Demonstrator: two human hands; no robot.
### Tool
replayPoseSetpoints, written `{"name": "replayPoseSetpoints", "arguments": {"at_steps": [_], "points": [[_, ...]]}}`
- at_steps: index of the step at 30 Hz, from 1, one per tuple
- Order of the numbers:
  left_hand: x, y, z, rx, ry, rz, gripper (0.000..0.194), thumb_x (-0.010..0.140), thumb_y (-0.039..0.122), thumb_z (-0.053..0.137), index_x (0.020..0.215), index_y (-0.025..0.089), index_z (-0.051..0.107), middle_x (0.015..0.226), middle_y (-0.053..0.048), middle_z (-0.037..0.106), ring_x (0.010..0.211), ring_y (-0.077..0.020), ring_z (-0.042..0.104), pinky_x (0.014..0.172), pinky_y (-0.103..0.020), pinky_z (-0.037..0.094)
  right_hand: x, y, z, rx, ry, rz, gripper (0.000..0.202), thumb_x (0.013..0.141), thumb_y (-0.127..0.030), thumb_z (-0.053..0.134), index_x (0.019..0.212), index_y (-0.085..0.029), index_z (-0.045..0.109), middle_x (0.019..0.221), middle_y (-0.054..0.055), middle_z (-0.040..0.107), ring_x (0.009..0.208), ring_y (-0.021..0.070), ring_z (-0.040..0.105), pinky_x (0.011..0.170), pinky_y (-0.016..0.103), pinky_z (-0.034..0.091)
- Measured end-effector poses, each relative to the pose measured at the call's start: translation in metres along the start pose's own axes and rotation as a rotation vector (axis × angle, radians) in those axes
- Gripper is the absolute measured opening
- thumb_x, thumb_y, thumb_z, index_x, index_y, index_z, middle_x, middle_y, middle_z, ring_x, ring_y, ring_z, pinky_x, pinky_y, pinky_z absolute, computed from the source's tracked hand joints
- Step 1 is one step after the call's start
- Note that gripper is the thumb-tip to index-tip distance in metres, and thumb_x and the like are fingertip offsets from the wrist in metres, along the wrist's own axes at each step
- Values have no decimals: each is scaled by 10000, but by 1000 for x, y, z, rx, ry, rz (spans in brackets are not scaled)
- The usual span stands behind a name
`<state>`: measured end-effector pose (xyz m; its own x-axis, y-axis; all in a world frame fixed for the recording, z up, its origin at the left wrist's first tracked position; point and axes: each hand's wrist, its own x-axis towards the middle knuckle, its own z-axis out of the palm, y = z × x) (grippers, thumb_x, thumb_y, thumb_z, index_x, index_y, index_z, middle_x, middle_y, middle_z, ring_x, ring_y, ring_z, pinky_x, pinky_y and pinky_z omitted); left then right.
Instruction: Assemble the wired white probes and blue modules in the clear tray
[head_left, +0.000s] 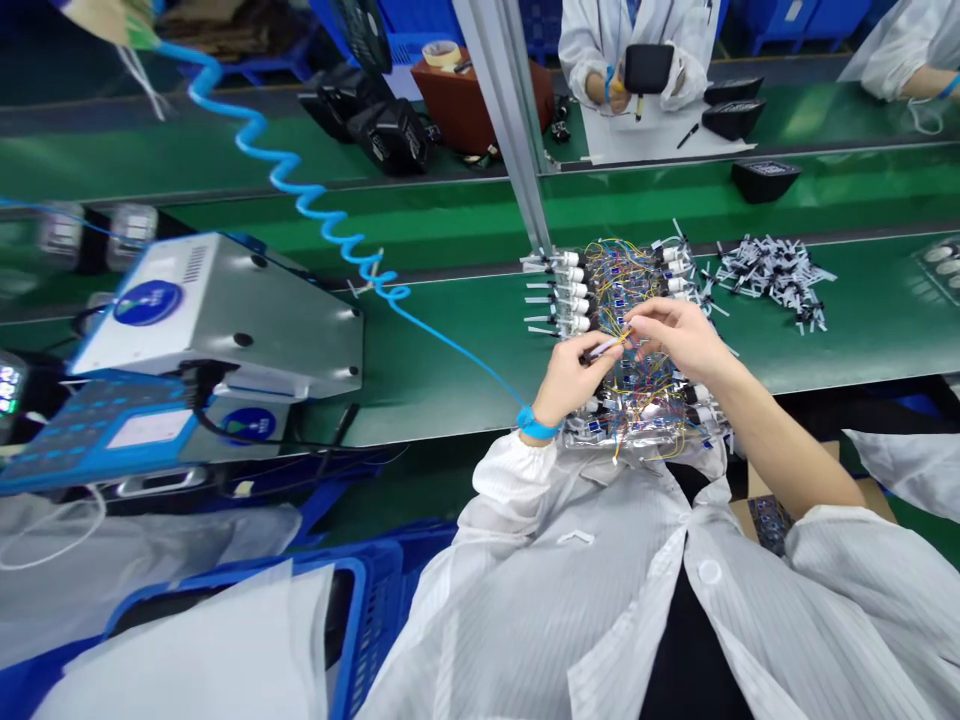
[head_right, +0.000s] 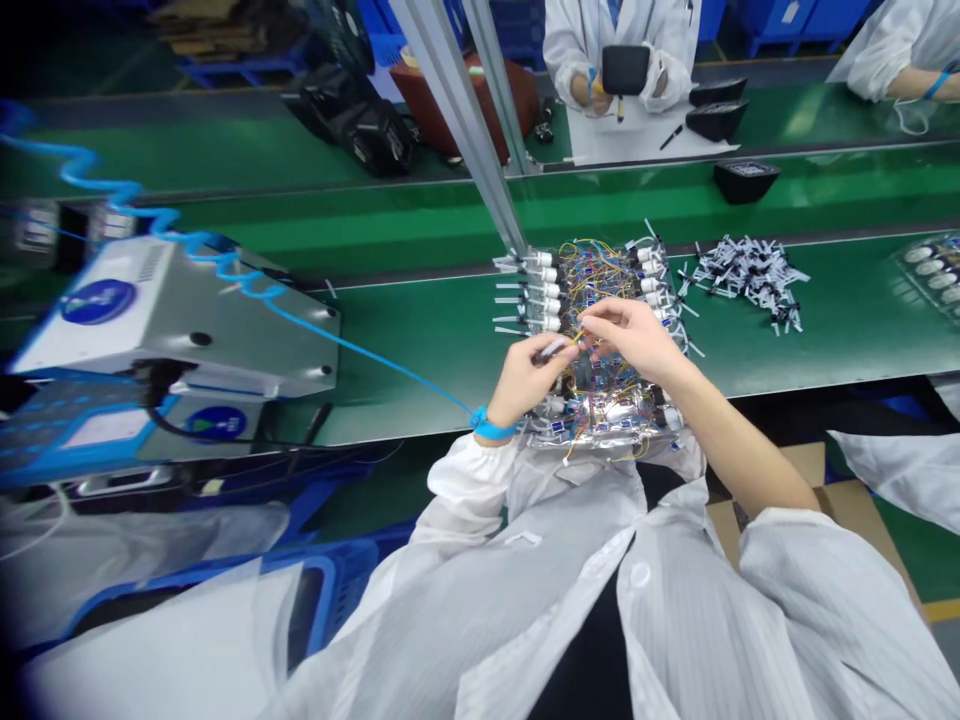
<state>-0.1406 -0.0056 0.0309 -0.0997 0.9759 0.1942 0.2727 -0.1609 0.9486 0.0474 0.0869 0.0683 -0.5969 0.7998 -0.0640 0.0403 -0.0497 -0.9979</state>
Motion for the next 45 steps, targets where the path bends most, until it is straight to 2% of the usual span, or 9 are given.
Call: {"name": "replayPoseSetpoints", "arguments": {"at_steps": [6, 10, 15, 22, 25, 30, 33, 38, 45], "points": [[3, 2, -4, -321, 178, -12, 325, 917, 523, 811, 902, 199, 784, 705, 2, 672, 516, -83, 496, 487, -230, 386, -8, 5, 0, -164, -257, -65, 326, 833, -382, 863, 1118, -242, 786, 1125, 65, 795, 1022, 226, 749, 963, 422, 619], [7, 15, -10, -290, 163, 85, 318, 930, 506, 804, 907, 190, 817, 707, -17, 692, 554, -96, 551, 506, -229, 425, 1, 12, 9, -386, -222, -205, 276, 855, -332, 848, 1119, -270, 799, 1103, 44, 766, 940, 210, 693, 918, 409, 581], [5, 21, -13, -294, 142, 81, 333, 897, 519, 836, 944, 189, 838, 756, -36, 731, 564, -95, 558, 491, -231, 416, 14, 26, 16, -518, -250, -280, 70, 944, -288, 743, 894, -274, 790, 954, 20, 743, 958, 223, 670, 970, 410, 526], [-8, 6, -10, -533, 322, 15, 331, 910, 522, 829, 962, 197, 792, 704, 9, 632, 481, -45, 426, 469, -223, 379, -4, 25, 10, -417, 156, -330, 250, 1050, -437, 596, 1015, -267, 776, 1031, 55, 768, 930, 225, 701, 921, 428, 566], [-15, 6, -12, -713, 471, 20, 358, 903, 539, 836, 910, 210, 694, 771, 34, 605, 462, -17, 347, 464, -207, 372, -10, 21, -7, -404, 416, -351, 302, 1080, -477, 530, 1116, -267, 745, 1007, 60, 740, 857, 213, 698, 854, 414, 593], [-30, 12, -22, -847, 721, 100, 504, 933, 582, 791, 811, 211, 474, 765, 64, 471, 485, -21, 302, 486, -191, 367, -13, 11, -47, -640, 872, -599, 341, 1063, -520, 567, 1120, -241, 756, 1076, 103, 657, 1117, 292, 677, 1028, 521, 567], [-34, 7, -25, -829, 812, 120, 542, 943, 646, 748, 833, 220, 432, 810, 61, 467, 490, -19, 262, 489, -196, 360, -13, 9, -58, -608, 976, -622, 399, 1066, -567, 550, 1158, -237, 755, 1175, 118, 621, 1102, 282, 690, 950, 503, 604], [-25, -23, -27, -742, 851, 17, 541, 977, 690, 667, 843, 224, 428, 823, 50, 504, 498, -25, 292, 498, -202, 362, -7, 21, -53, -412, 739, -436, 451, 1061, -633, 534, 1062, -237, 750, 1011, 79, 691, 850, 226, 749, 768, 415, 631], [-22, -54, -14, -622, 653, -100, 534, 960, 708, 666, 844, 223, 477, 797, 46, 565, 486, -31, 370, 522, -217, 423, 2, 26, -39, -150, 526, -293, 433, 929, -676, 731, 991, -247, 716, 966, 52, 720, 769, 203, 761, 688, 359, 653]]}}
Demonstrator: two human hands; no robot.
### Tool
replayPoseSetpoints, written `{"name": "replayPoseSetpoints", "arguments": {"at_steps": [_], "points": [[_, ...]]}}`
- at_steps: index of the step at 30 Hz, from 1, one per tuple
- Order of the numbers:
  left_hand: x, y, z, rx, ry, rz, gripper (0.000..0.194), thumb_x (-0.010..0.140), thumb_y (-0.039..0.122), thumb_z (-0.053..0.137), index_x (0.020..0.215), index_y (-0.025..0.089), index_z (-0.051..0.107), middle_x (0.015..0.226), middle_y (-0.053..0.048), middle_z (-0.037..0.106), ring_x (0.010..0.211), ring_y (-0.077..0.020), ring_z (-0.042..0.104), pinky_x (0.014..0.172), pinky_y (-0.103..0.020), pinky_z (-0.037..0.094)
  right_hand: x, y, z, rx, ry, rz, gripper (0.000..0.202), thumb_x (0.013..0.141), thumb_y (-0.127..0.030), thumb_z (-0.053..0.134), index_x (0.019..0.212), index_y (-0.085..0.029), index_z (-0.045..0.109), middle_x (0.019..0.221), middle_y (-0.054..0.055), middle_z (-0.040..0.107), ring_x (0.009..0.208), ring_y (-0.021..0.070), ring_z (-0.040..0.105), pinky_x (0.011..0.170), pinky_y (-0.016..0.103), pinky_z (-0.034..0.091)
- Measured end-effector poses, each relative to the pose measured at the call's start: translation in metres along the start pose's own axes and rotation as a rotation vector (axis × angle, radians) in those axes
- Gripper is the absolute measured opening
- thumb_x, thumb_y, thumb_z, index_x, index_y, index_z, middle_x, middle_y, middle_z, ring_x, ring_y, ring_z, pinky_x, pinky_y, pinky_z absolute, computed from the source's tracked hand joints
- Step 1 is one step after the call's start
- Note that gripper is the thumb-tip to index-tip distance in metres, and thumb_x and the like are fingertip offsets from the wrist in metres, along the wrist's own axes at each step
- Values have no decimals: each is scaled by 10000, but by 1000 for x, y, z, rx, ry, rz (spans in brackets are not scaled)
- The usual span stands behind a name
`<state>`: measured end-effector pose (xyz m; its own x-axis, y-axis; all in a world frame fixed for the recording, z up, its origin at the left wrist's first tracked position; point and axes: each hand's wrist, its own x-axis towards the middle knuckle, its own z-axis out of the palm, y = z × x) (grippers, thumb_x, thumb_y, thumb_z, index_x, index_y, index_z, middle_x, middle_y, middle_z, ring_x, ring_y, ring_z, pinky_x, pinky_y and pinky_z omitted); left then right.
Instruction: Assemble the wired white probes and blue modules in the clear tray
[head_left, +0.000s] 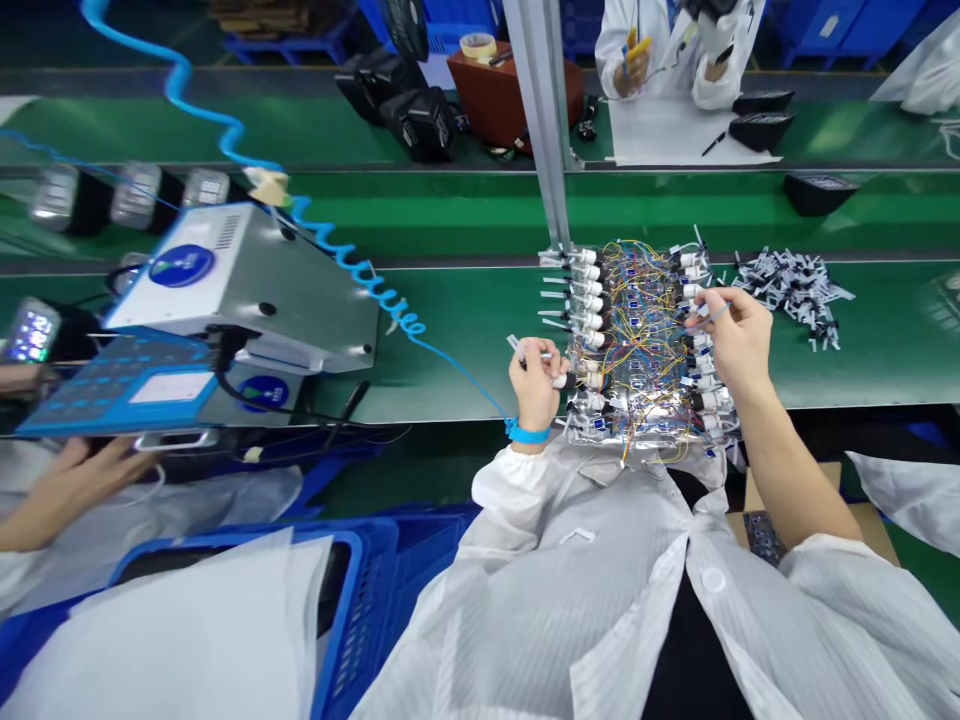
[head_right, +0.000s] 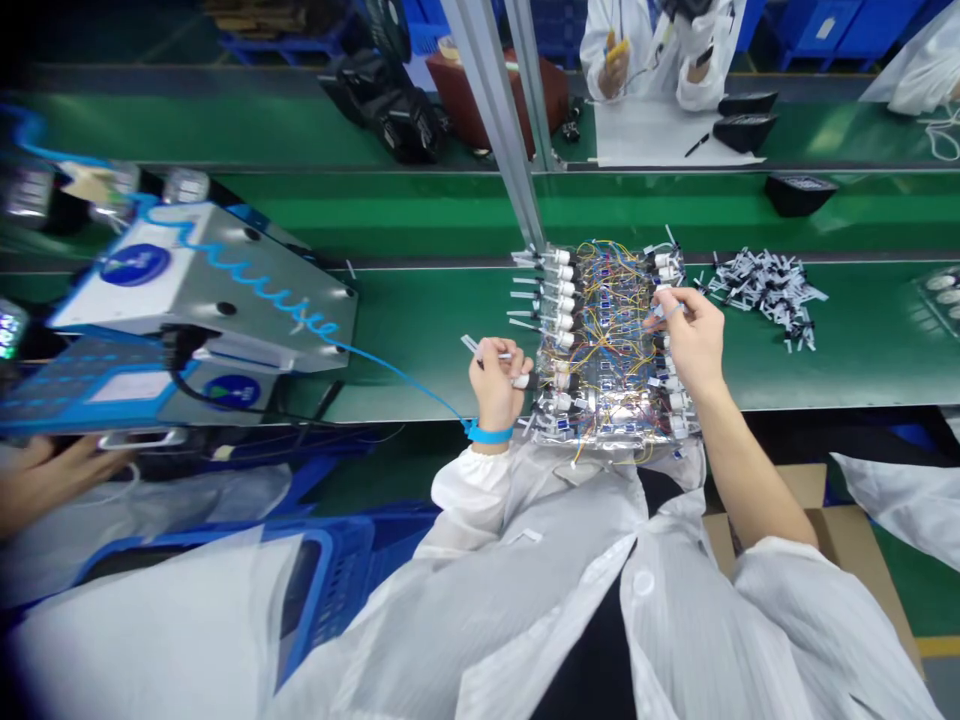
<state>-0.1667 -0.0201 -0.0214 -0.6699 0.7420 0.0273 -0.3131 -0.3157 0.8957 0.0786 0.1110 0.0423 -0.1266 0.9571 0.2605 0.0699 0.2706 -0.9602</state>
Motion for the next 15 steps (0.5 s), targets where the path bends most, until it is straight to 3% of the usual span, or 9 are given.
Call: {"name": "replayPoseSetpoints", "arguments": {"at_steps": [5, 8, 12, 15], "points": [[-5, -9, 1, 80, -51, -6, 523, 960, 701, 661, 842, 219, 496, 800, 50, 576, 480, -28, 394, 534, -226, 463, -4, -4, 10, 30, -58, 1, 383, 846, -531, 866, 1066, -258, 712, 1023, 45, 731, 954, 243, 792, 911, 434, 672], [-2, -10, -3, 102, -131, -41, 460, 947, 640, 717, 857, 219, 555, 801, 42, 609, 488, -40, 423, 542, -233, 471, -10, -4, 15, 11, -150, 83, 364, 800, -461, 906, 1030, -246, 724, 1006, 58, 753, 993, 276, 794, 942, 475, 667], [8, -6, -6, 277, -296, -97, 416, 967, 608, 704, 860, 211, 639, 697, 29, 617, 516, -82, 499, 556, -241, 465, -21, -6, 27, 13, -335, 163, 292, 856, -434, 858, 1043, -232, 761, 1052, 81, 782, 944, 262, 789, 938, 489, 661], [12, 2, -4, 469, -373, -99, 374, 1019, 546, 642, 870, 204, 670, 655, 25, 613, 570, -114, 574, 582, -245, 456, -29, -9, 38, -27, -486, 123, 202, 937, -411, 779, 1037, -237, 766, 1112, 82, 790, 1008, 249, 778, 992, 478, 632]]}}
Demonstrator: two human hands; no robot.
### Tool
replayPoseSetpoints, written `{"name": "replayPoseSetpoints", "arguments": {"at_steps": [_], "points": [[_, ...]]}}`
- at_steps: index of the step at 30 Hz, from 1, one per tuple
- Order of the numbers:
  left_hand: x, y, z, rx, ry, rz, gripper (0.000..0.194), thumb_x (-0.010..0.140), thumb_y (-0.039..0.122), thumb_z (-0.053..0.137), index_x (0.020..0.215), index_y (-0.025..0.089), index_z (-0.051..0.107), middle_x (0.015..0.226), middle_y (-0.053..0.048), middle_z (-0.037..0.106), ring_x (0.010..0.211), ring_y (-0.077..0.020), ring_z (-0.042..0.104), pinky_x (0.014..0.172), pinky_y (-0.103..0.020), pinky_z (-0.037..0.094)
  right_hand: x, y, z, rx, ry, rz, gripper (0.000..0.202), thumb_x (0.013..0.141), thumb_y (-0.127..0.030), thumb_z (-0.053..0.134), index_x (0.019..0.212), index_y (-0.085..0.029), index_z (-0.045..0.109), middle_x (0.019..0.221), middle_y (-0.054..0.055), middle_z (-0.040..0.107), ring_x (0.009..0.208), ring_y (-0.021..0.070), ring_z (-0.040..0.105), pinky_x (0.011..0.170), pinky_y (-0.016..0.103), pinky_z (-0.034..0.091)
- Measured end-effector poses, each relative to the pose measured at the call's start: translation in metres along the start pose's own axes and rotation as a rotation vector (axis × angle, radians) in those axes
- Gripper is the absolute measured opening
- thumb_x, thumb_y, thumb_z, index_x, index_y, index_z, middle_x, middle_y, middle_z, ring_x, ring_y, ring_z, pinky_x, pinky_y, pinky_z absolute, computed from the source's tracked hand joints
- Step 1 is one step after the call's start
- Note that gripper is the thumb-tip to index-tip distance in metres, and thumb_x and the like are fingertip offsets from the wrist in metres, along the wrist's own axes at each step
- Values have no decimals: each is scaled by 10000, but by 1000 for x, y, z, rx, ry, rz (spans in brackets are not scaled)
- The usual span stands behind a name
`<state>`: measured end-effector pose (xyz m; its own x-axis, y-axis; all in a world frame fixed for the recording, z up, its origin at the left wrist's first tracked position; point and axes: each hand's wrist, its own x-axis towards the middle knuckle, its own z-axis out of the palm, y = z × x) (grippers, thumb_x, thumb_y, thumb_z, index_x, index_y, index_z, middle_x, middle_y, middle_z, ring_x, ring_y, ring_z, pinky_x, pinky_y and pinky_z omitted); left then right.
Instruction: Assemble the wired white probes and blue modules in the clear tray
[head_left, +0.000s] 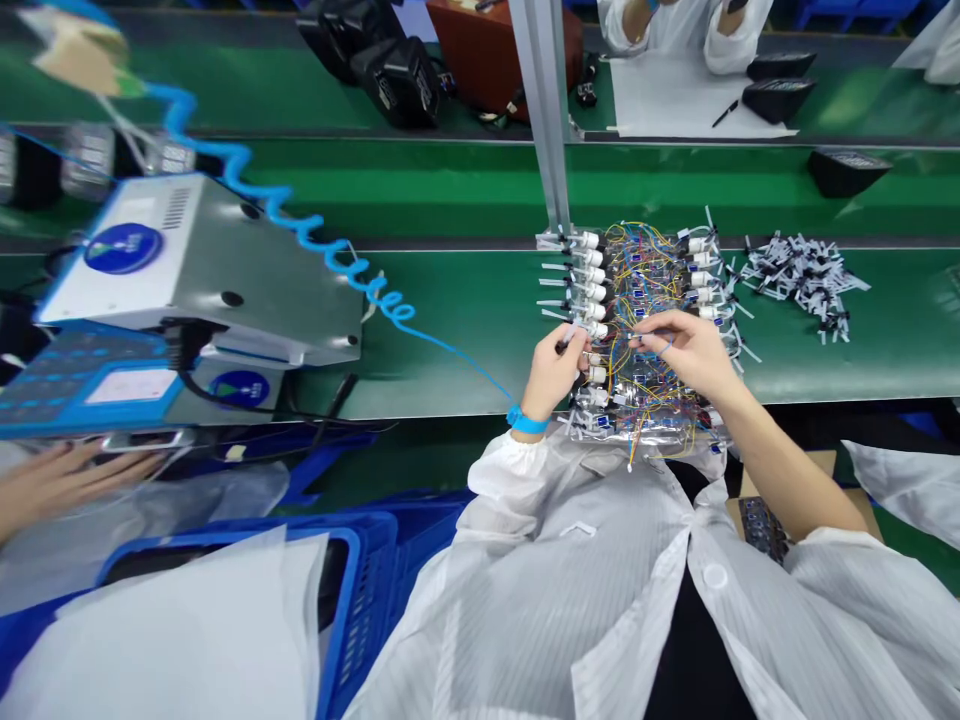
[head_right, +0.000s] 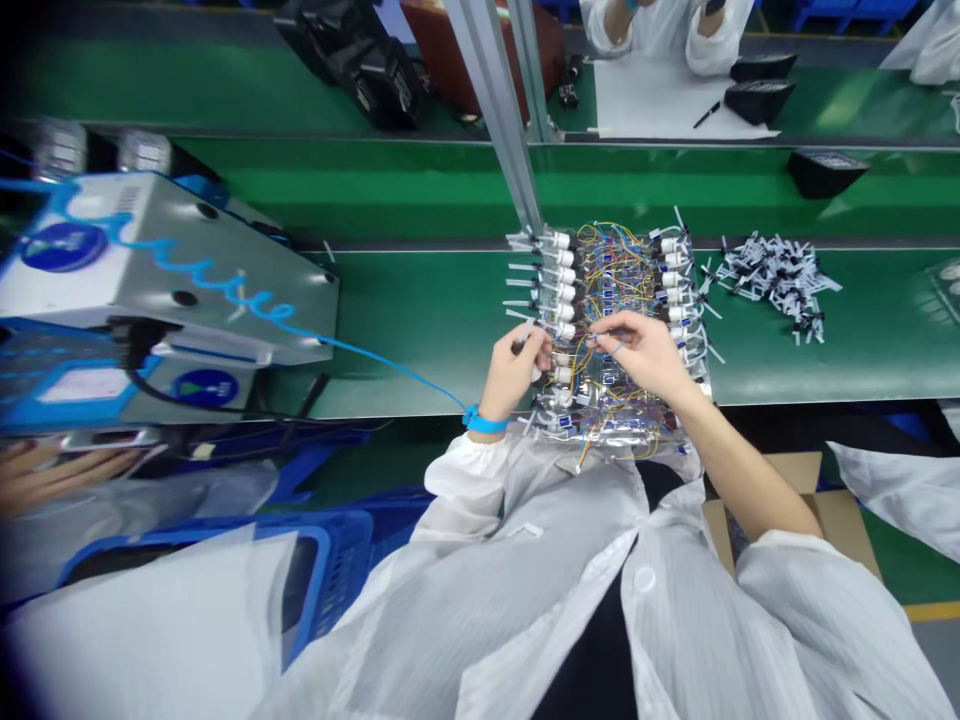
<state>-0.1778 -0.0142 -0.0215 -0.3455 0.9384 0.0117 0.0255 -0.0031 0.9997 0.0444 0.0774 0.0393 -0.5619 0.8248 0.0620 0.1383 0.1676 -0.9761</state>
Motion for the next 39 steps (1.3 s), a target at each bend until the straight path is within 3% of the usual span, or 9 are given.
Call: {"name": "replayPoseSetpoints", "arguments": {"at_steps": [3, 5, 8, 12, 18, 25, 28, 32, 39], "points": [[-3, 13, -2, 210, -11, 51, 286, 1048, 422, 597, 887, 202, 683, 700, 23, 649, 640, -126, 607, 655, -253, 468, 1, 2, 8, -158, -136, -89, 127, 1001, -354, 690, 1012, -246, 758, 1092, 60, 788, 1043, 233, 764, 988, 450, 605], [-9, 23, -4, 377, -15, 106, 197, 1035, 321, 594, 917, 203, 700, 768, 12, 701, 716, -142, 643, 723, -268, 480, 1, 7, 9, -201, -202, -116, 133, 1026, -328, 643, 1027, -240, 742, 1072, 53, 777, 961, 208, 770, 911, 414, 610], [-16, 35, -8, 587, -116, 160, 81, 960, 211, 658, 983, 212, 735, 933, -22, 785, 879, -192, 713, 830, -306, 506, 2, 14, 9, -239, -222, -145, 125, 1038, -298, 617, 1049, -234, 724, 1095, 56, 764, 914, 193, 759, 851, 384, 600], [-17, 39, -12, 730, -330, 154, 117, 896, 214, 759, 1013, 223, 766, 994, -47, 812, 943, -240, 751, 874, -347, 539, 3, 18, 8, -412, -189, -249, 121, 1037, -249, 603, 1033, -238, 723, 1085, 66, 774, 1046, 238, 724, 918, 419, 561], [-3, 35, -10, 862, -470, 188, 254, 871, 162, 766, 1115, 228, 792, 1027, -58, 834, 937, -243, 776, 859, -343, 565, 4, 23, 8, -417, -216, -233, 127, 1042, -263, 599, 1052, -233, 721, 1059, 59, 767, 966, 218, 715, 837, 379, 545], [7, 36, -4, 836, -496, 211, 216, 856, 217, 795, 1070, 215, 819, 900, -46, 829, 818, -222, 769, 746, -297, 519, 5, 32, 9, -335, -266, -164, 153, 1037, -227, 553, 1077, -232, 700, 1052, 62, 748, 955, 215, 731, 866, 383, 586], [11, 34, -3, 769, -533, 253, 248, 846, 267, 841, 1086, 208, 814, 939, -44, 835, 833, -218, 771, 750, -288, 512, 6, 35, 12, -353, -262, -168, 161, 1031, -219, 540, 1059, -223, 699, 1066, 70, 737, 954, 216, 729, 871, 381, 591], [15, 26, -2, 663, -599, 314, 313, 828, 214, 845, 1138, 206, 806, 1052, -43, 844, 861, -201, 770, 785, -284, 533, 6, 32, 14, -351, -211, -140, 159, 1020, -208, 547, 1036, -215, 705, 1058, 72, 736, 896, 209, 730, 822, 358, 587], [16, 11, -5, 486, -467, 331, 280, 876, 322, 841, 1131, 207, 841, 1129, -81, 847, 1022, -259, 796, 949, -359, 582, 3, 9, 12, -405, -152, -280, 146, 1019, -184, 565, 998, -211, 707, 992, 67, 746, 982, 231, 703, 913, 385, 545]]}}
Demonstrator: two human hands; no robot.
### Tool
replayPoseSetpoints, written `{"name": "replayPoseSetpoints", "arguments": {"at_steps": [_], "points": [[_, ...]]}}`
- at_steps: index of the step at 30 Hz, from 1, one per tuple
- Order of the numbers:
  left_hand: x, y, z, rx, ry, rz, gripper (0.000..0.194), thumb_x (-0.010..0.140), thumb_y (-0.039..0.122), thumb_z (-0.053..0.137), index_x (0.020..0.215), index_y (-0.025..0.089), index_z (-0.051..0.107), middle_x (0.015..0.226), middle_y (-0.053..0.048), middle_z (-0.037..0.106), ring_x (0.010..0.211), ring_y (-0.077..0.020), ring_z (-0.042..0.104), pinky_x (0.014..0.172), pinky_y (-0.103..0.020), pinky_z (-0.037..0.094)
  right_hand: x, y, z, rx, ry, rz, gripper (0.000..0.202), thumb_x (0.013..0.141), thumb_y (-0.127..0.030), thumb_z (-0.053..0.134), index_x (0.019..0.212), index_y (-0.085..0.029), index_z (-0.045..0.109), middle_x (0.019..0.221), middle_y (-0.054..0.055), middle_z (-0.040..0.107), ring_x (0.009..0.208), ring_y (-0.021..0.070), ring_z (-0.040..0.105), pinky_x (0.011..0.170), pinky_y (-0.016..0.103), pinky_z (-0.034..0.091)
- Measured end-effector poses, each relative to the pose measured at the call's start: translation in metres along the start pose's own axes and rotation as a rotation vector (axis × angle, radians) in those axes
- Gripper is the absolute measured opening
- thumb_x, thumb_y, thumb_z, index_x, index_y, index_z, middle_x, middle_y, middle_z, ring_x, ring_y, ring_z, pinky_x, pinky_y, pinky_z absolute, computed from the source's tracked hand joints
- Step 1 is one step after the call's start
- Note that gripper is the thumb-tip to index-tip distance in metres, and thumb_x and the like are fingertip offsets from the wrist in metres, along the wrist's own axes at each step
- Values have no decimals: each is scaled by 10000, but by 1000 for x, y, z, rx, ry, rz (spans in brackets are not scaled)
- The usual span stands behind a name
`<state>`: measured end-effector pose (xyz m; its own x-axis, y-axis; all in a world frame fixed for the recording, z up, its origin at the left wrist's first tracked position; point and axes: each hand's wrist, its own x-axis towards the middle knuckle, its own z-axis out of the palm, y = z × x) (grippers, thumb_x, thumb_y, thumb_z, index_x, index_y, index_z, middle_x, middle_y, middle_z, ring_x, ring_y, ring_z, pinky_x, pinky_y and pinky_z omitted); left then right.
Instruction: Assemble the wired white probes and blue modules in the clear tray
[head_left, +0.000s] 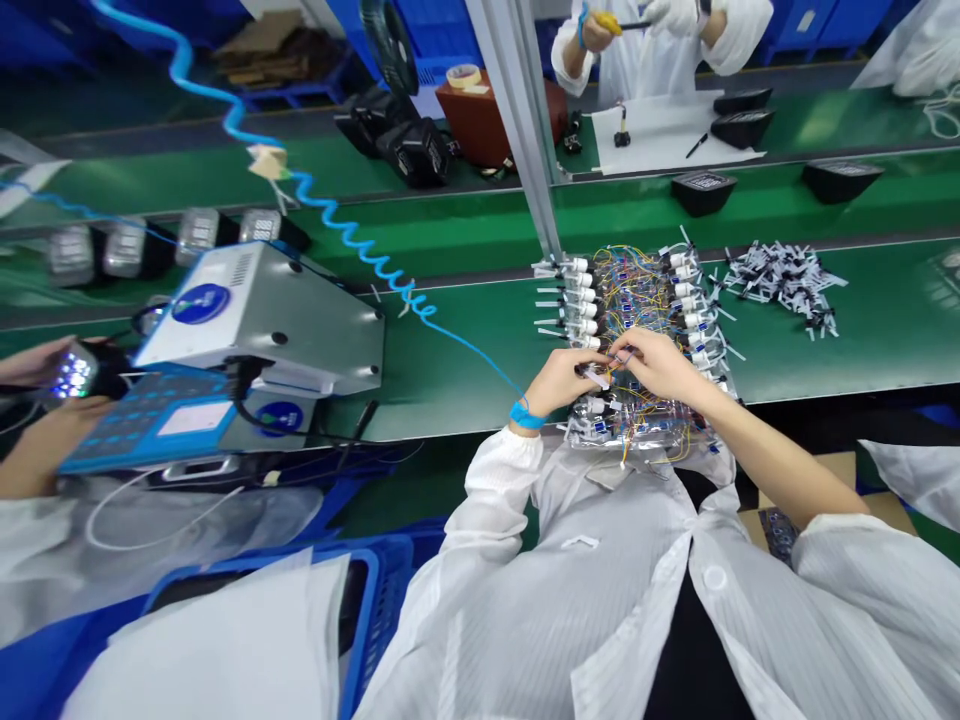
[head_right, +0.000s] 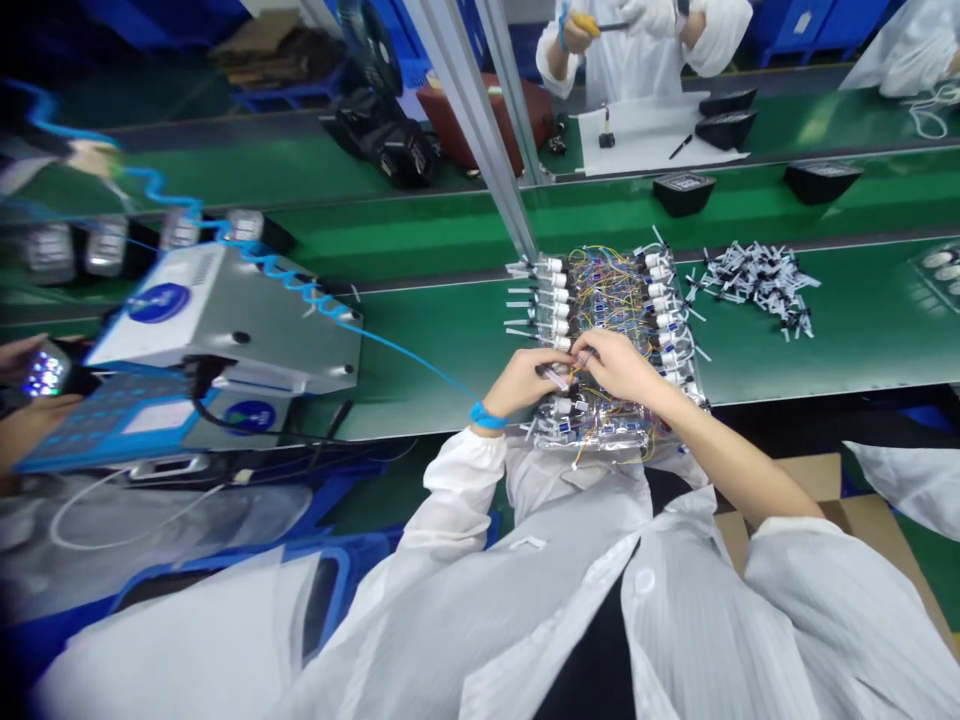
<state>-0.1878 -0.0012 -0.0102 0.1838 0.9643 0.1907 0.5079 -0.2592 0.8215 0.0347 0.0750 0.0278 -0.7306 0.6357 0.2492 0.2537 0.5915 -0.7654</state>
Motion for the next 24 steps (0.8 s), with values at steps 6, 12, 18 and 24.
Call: {"name": "replayPoseSetpoints", "arguments": {"at_steps": [6, 12, 18, 24], "points": [[-3, -4, 0, -96, 54, -2, 277, 900, 363, 820, 1123, 201, 852, 1151, -109, 841, 1059, -278, 796, 973, -390, 597, 4, -10, -6, -22, -38, -73, 166, 1025, -170, 538, 1017, -204, 700, 994, 64, 757, 968, 212, 686, 911, 370, 520], [-4, -2, 5, -218, 121, -60, 384, 872, 412, 854, 1185, 191, 834, 1235, -131, 819, 1165, -303, 768, 1074, -441, 576, 11, -5, -4, -98, -122, -21, 160, 1015, -162, 525, 1011, -199, 681, 983, 64, 748, 944, 208, 695, 919, 377, 523], [0, 6, 10, -393, 313, -236, 490, 902, 507, 798, 1260, 173, 771, 1258, -141, 807, 906, -215, 778, 701, -307, 618, 17, 2, 7, 243, -158, 242, 151, 990, -257, 634, 1127, -244, 570, 1058, 53, 754, 724, 163, 736, 643, 306, 598], [2, 23, 0, -571, 495, -181, 388, 877, 569, 824, 1002, 209, 753, 787, 0, 734, 496, -65, 537, 510, -227, 474, 24, 8, 11, 359, -125, 357, 256, 890, -343, 809, 974, -223, 599, 891, 8, 747, 492, 84, 613, 396, 204, 449]]}}
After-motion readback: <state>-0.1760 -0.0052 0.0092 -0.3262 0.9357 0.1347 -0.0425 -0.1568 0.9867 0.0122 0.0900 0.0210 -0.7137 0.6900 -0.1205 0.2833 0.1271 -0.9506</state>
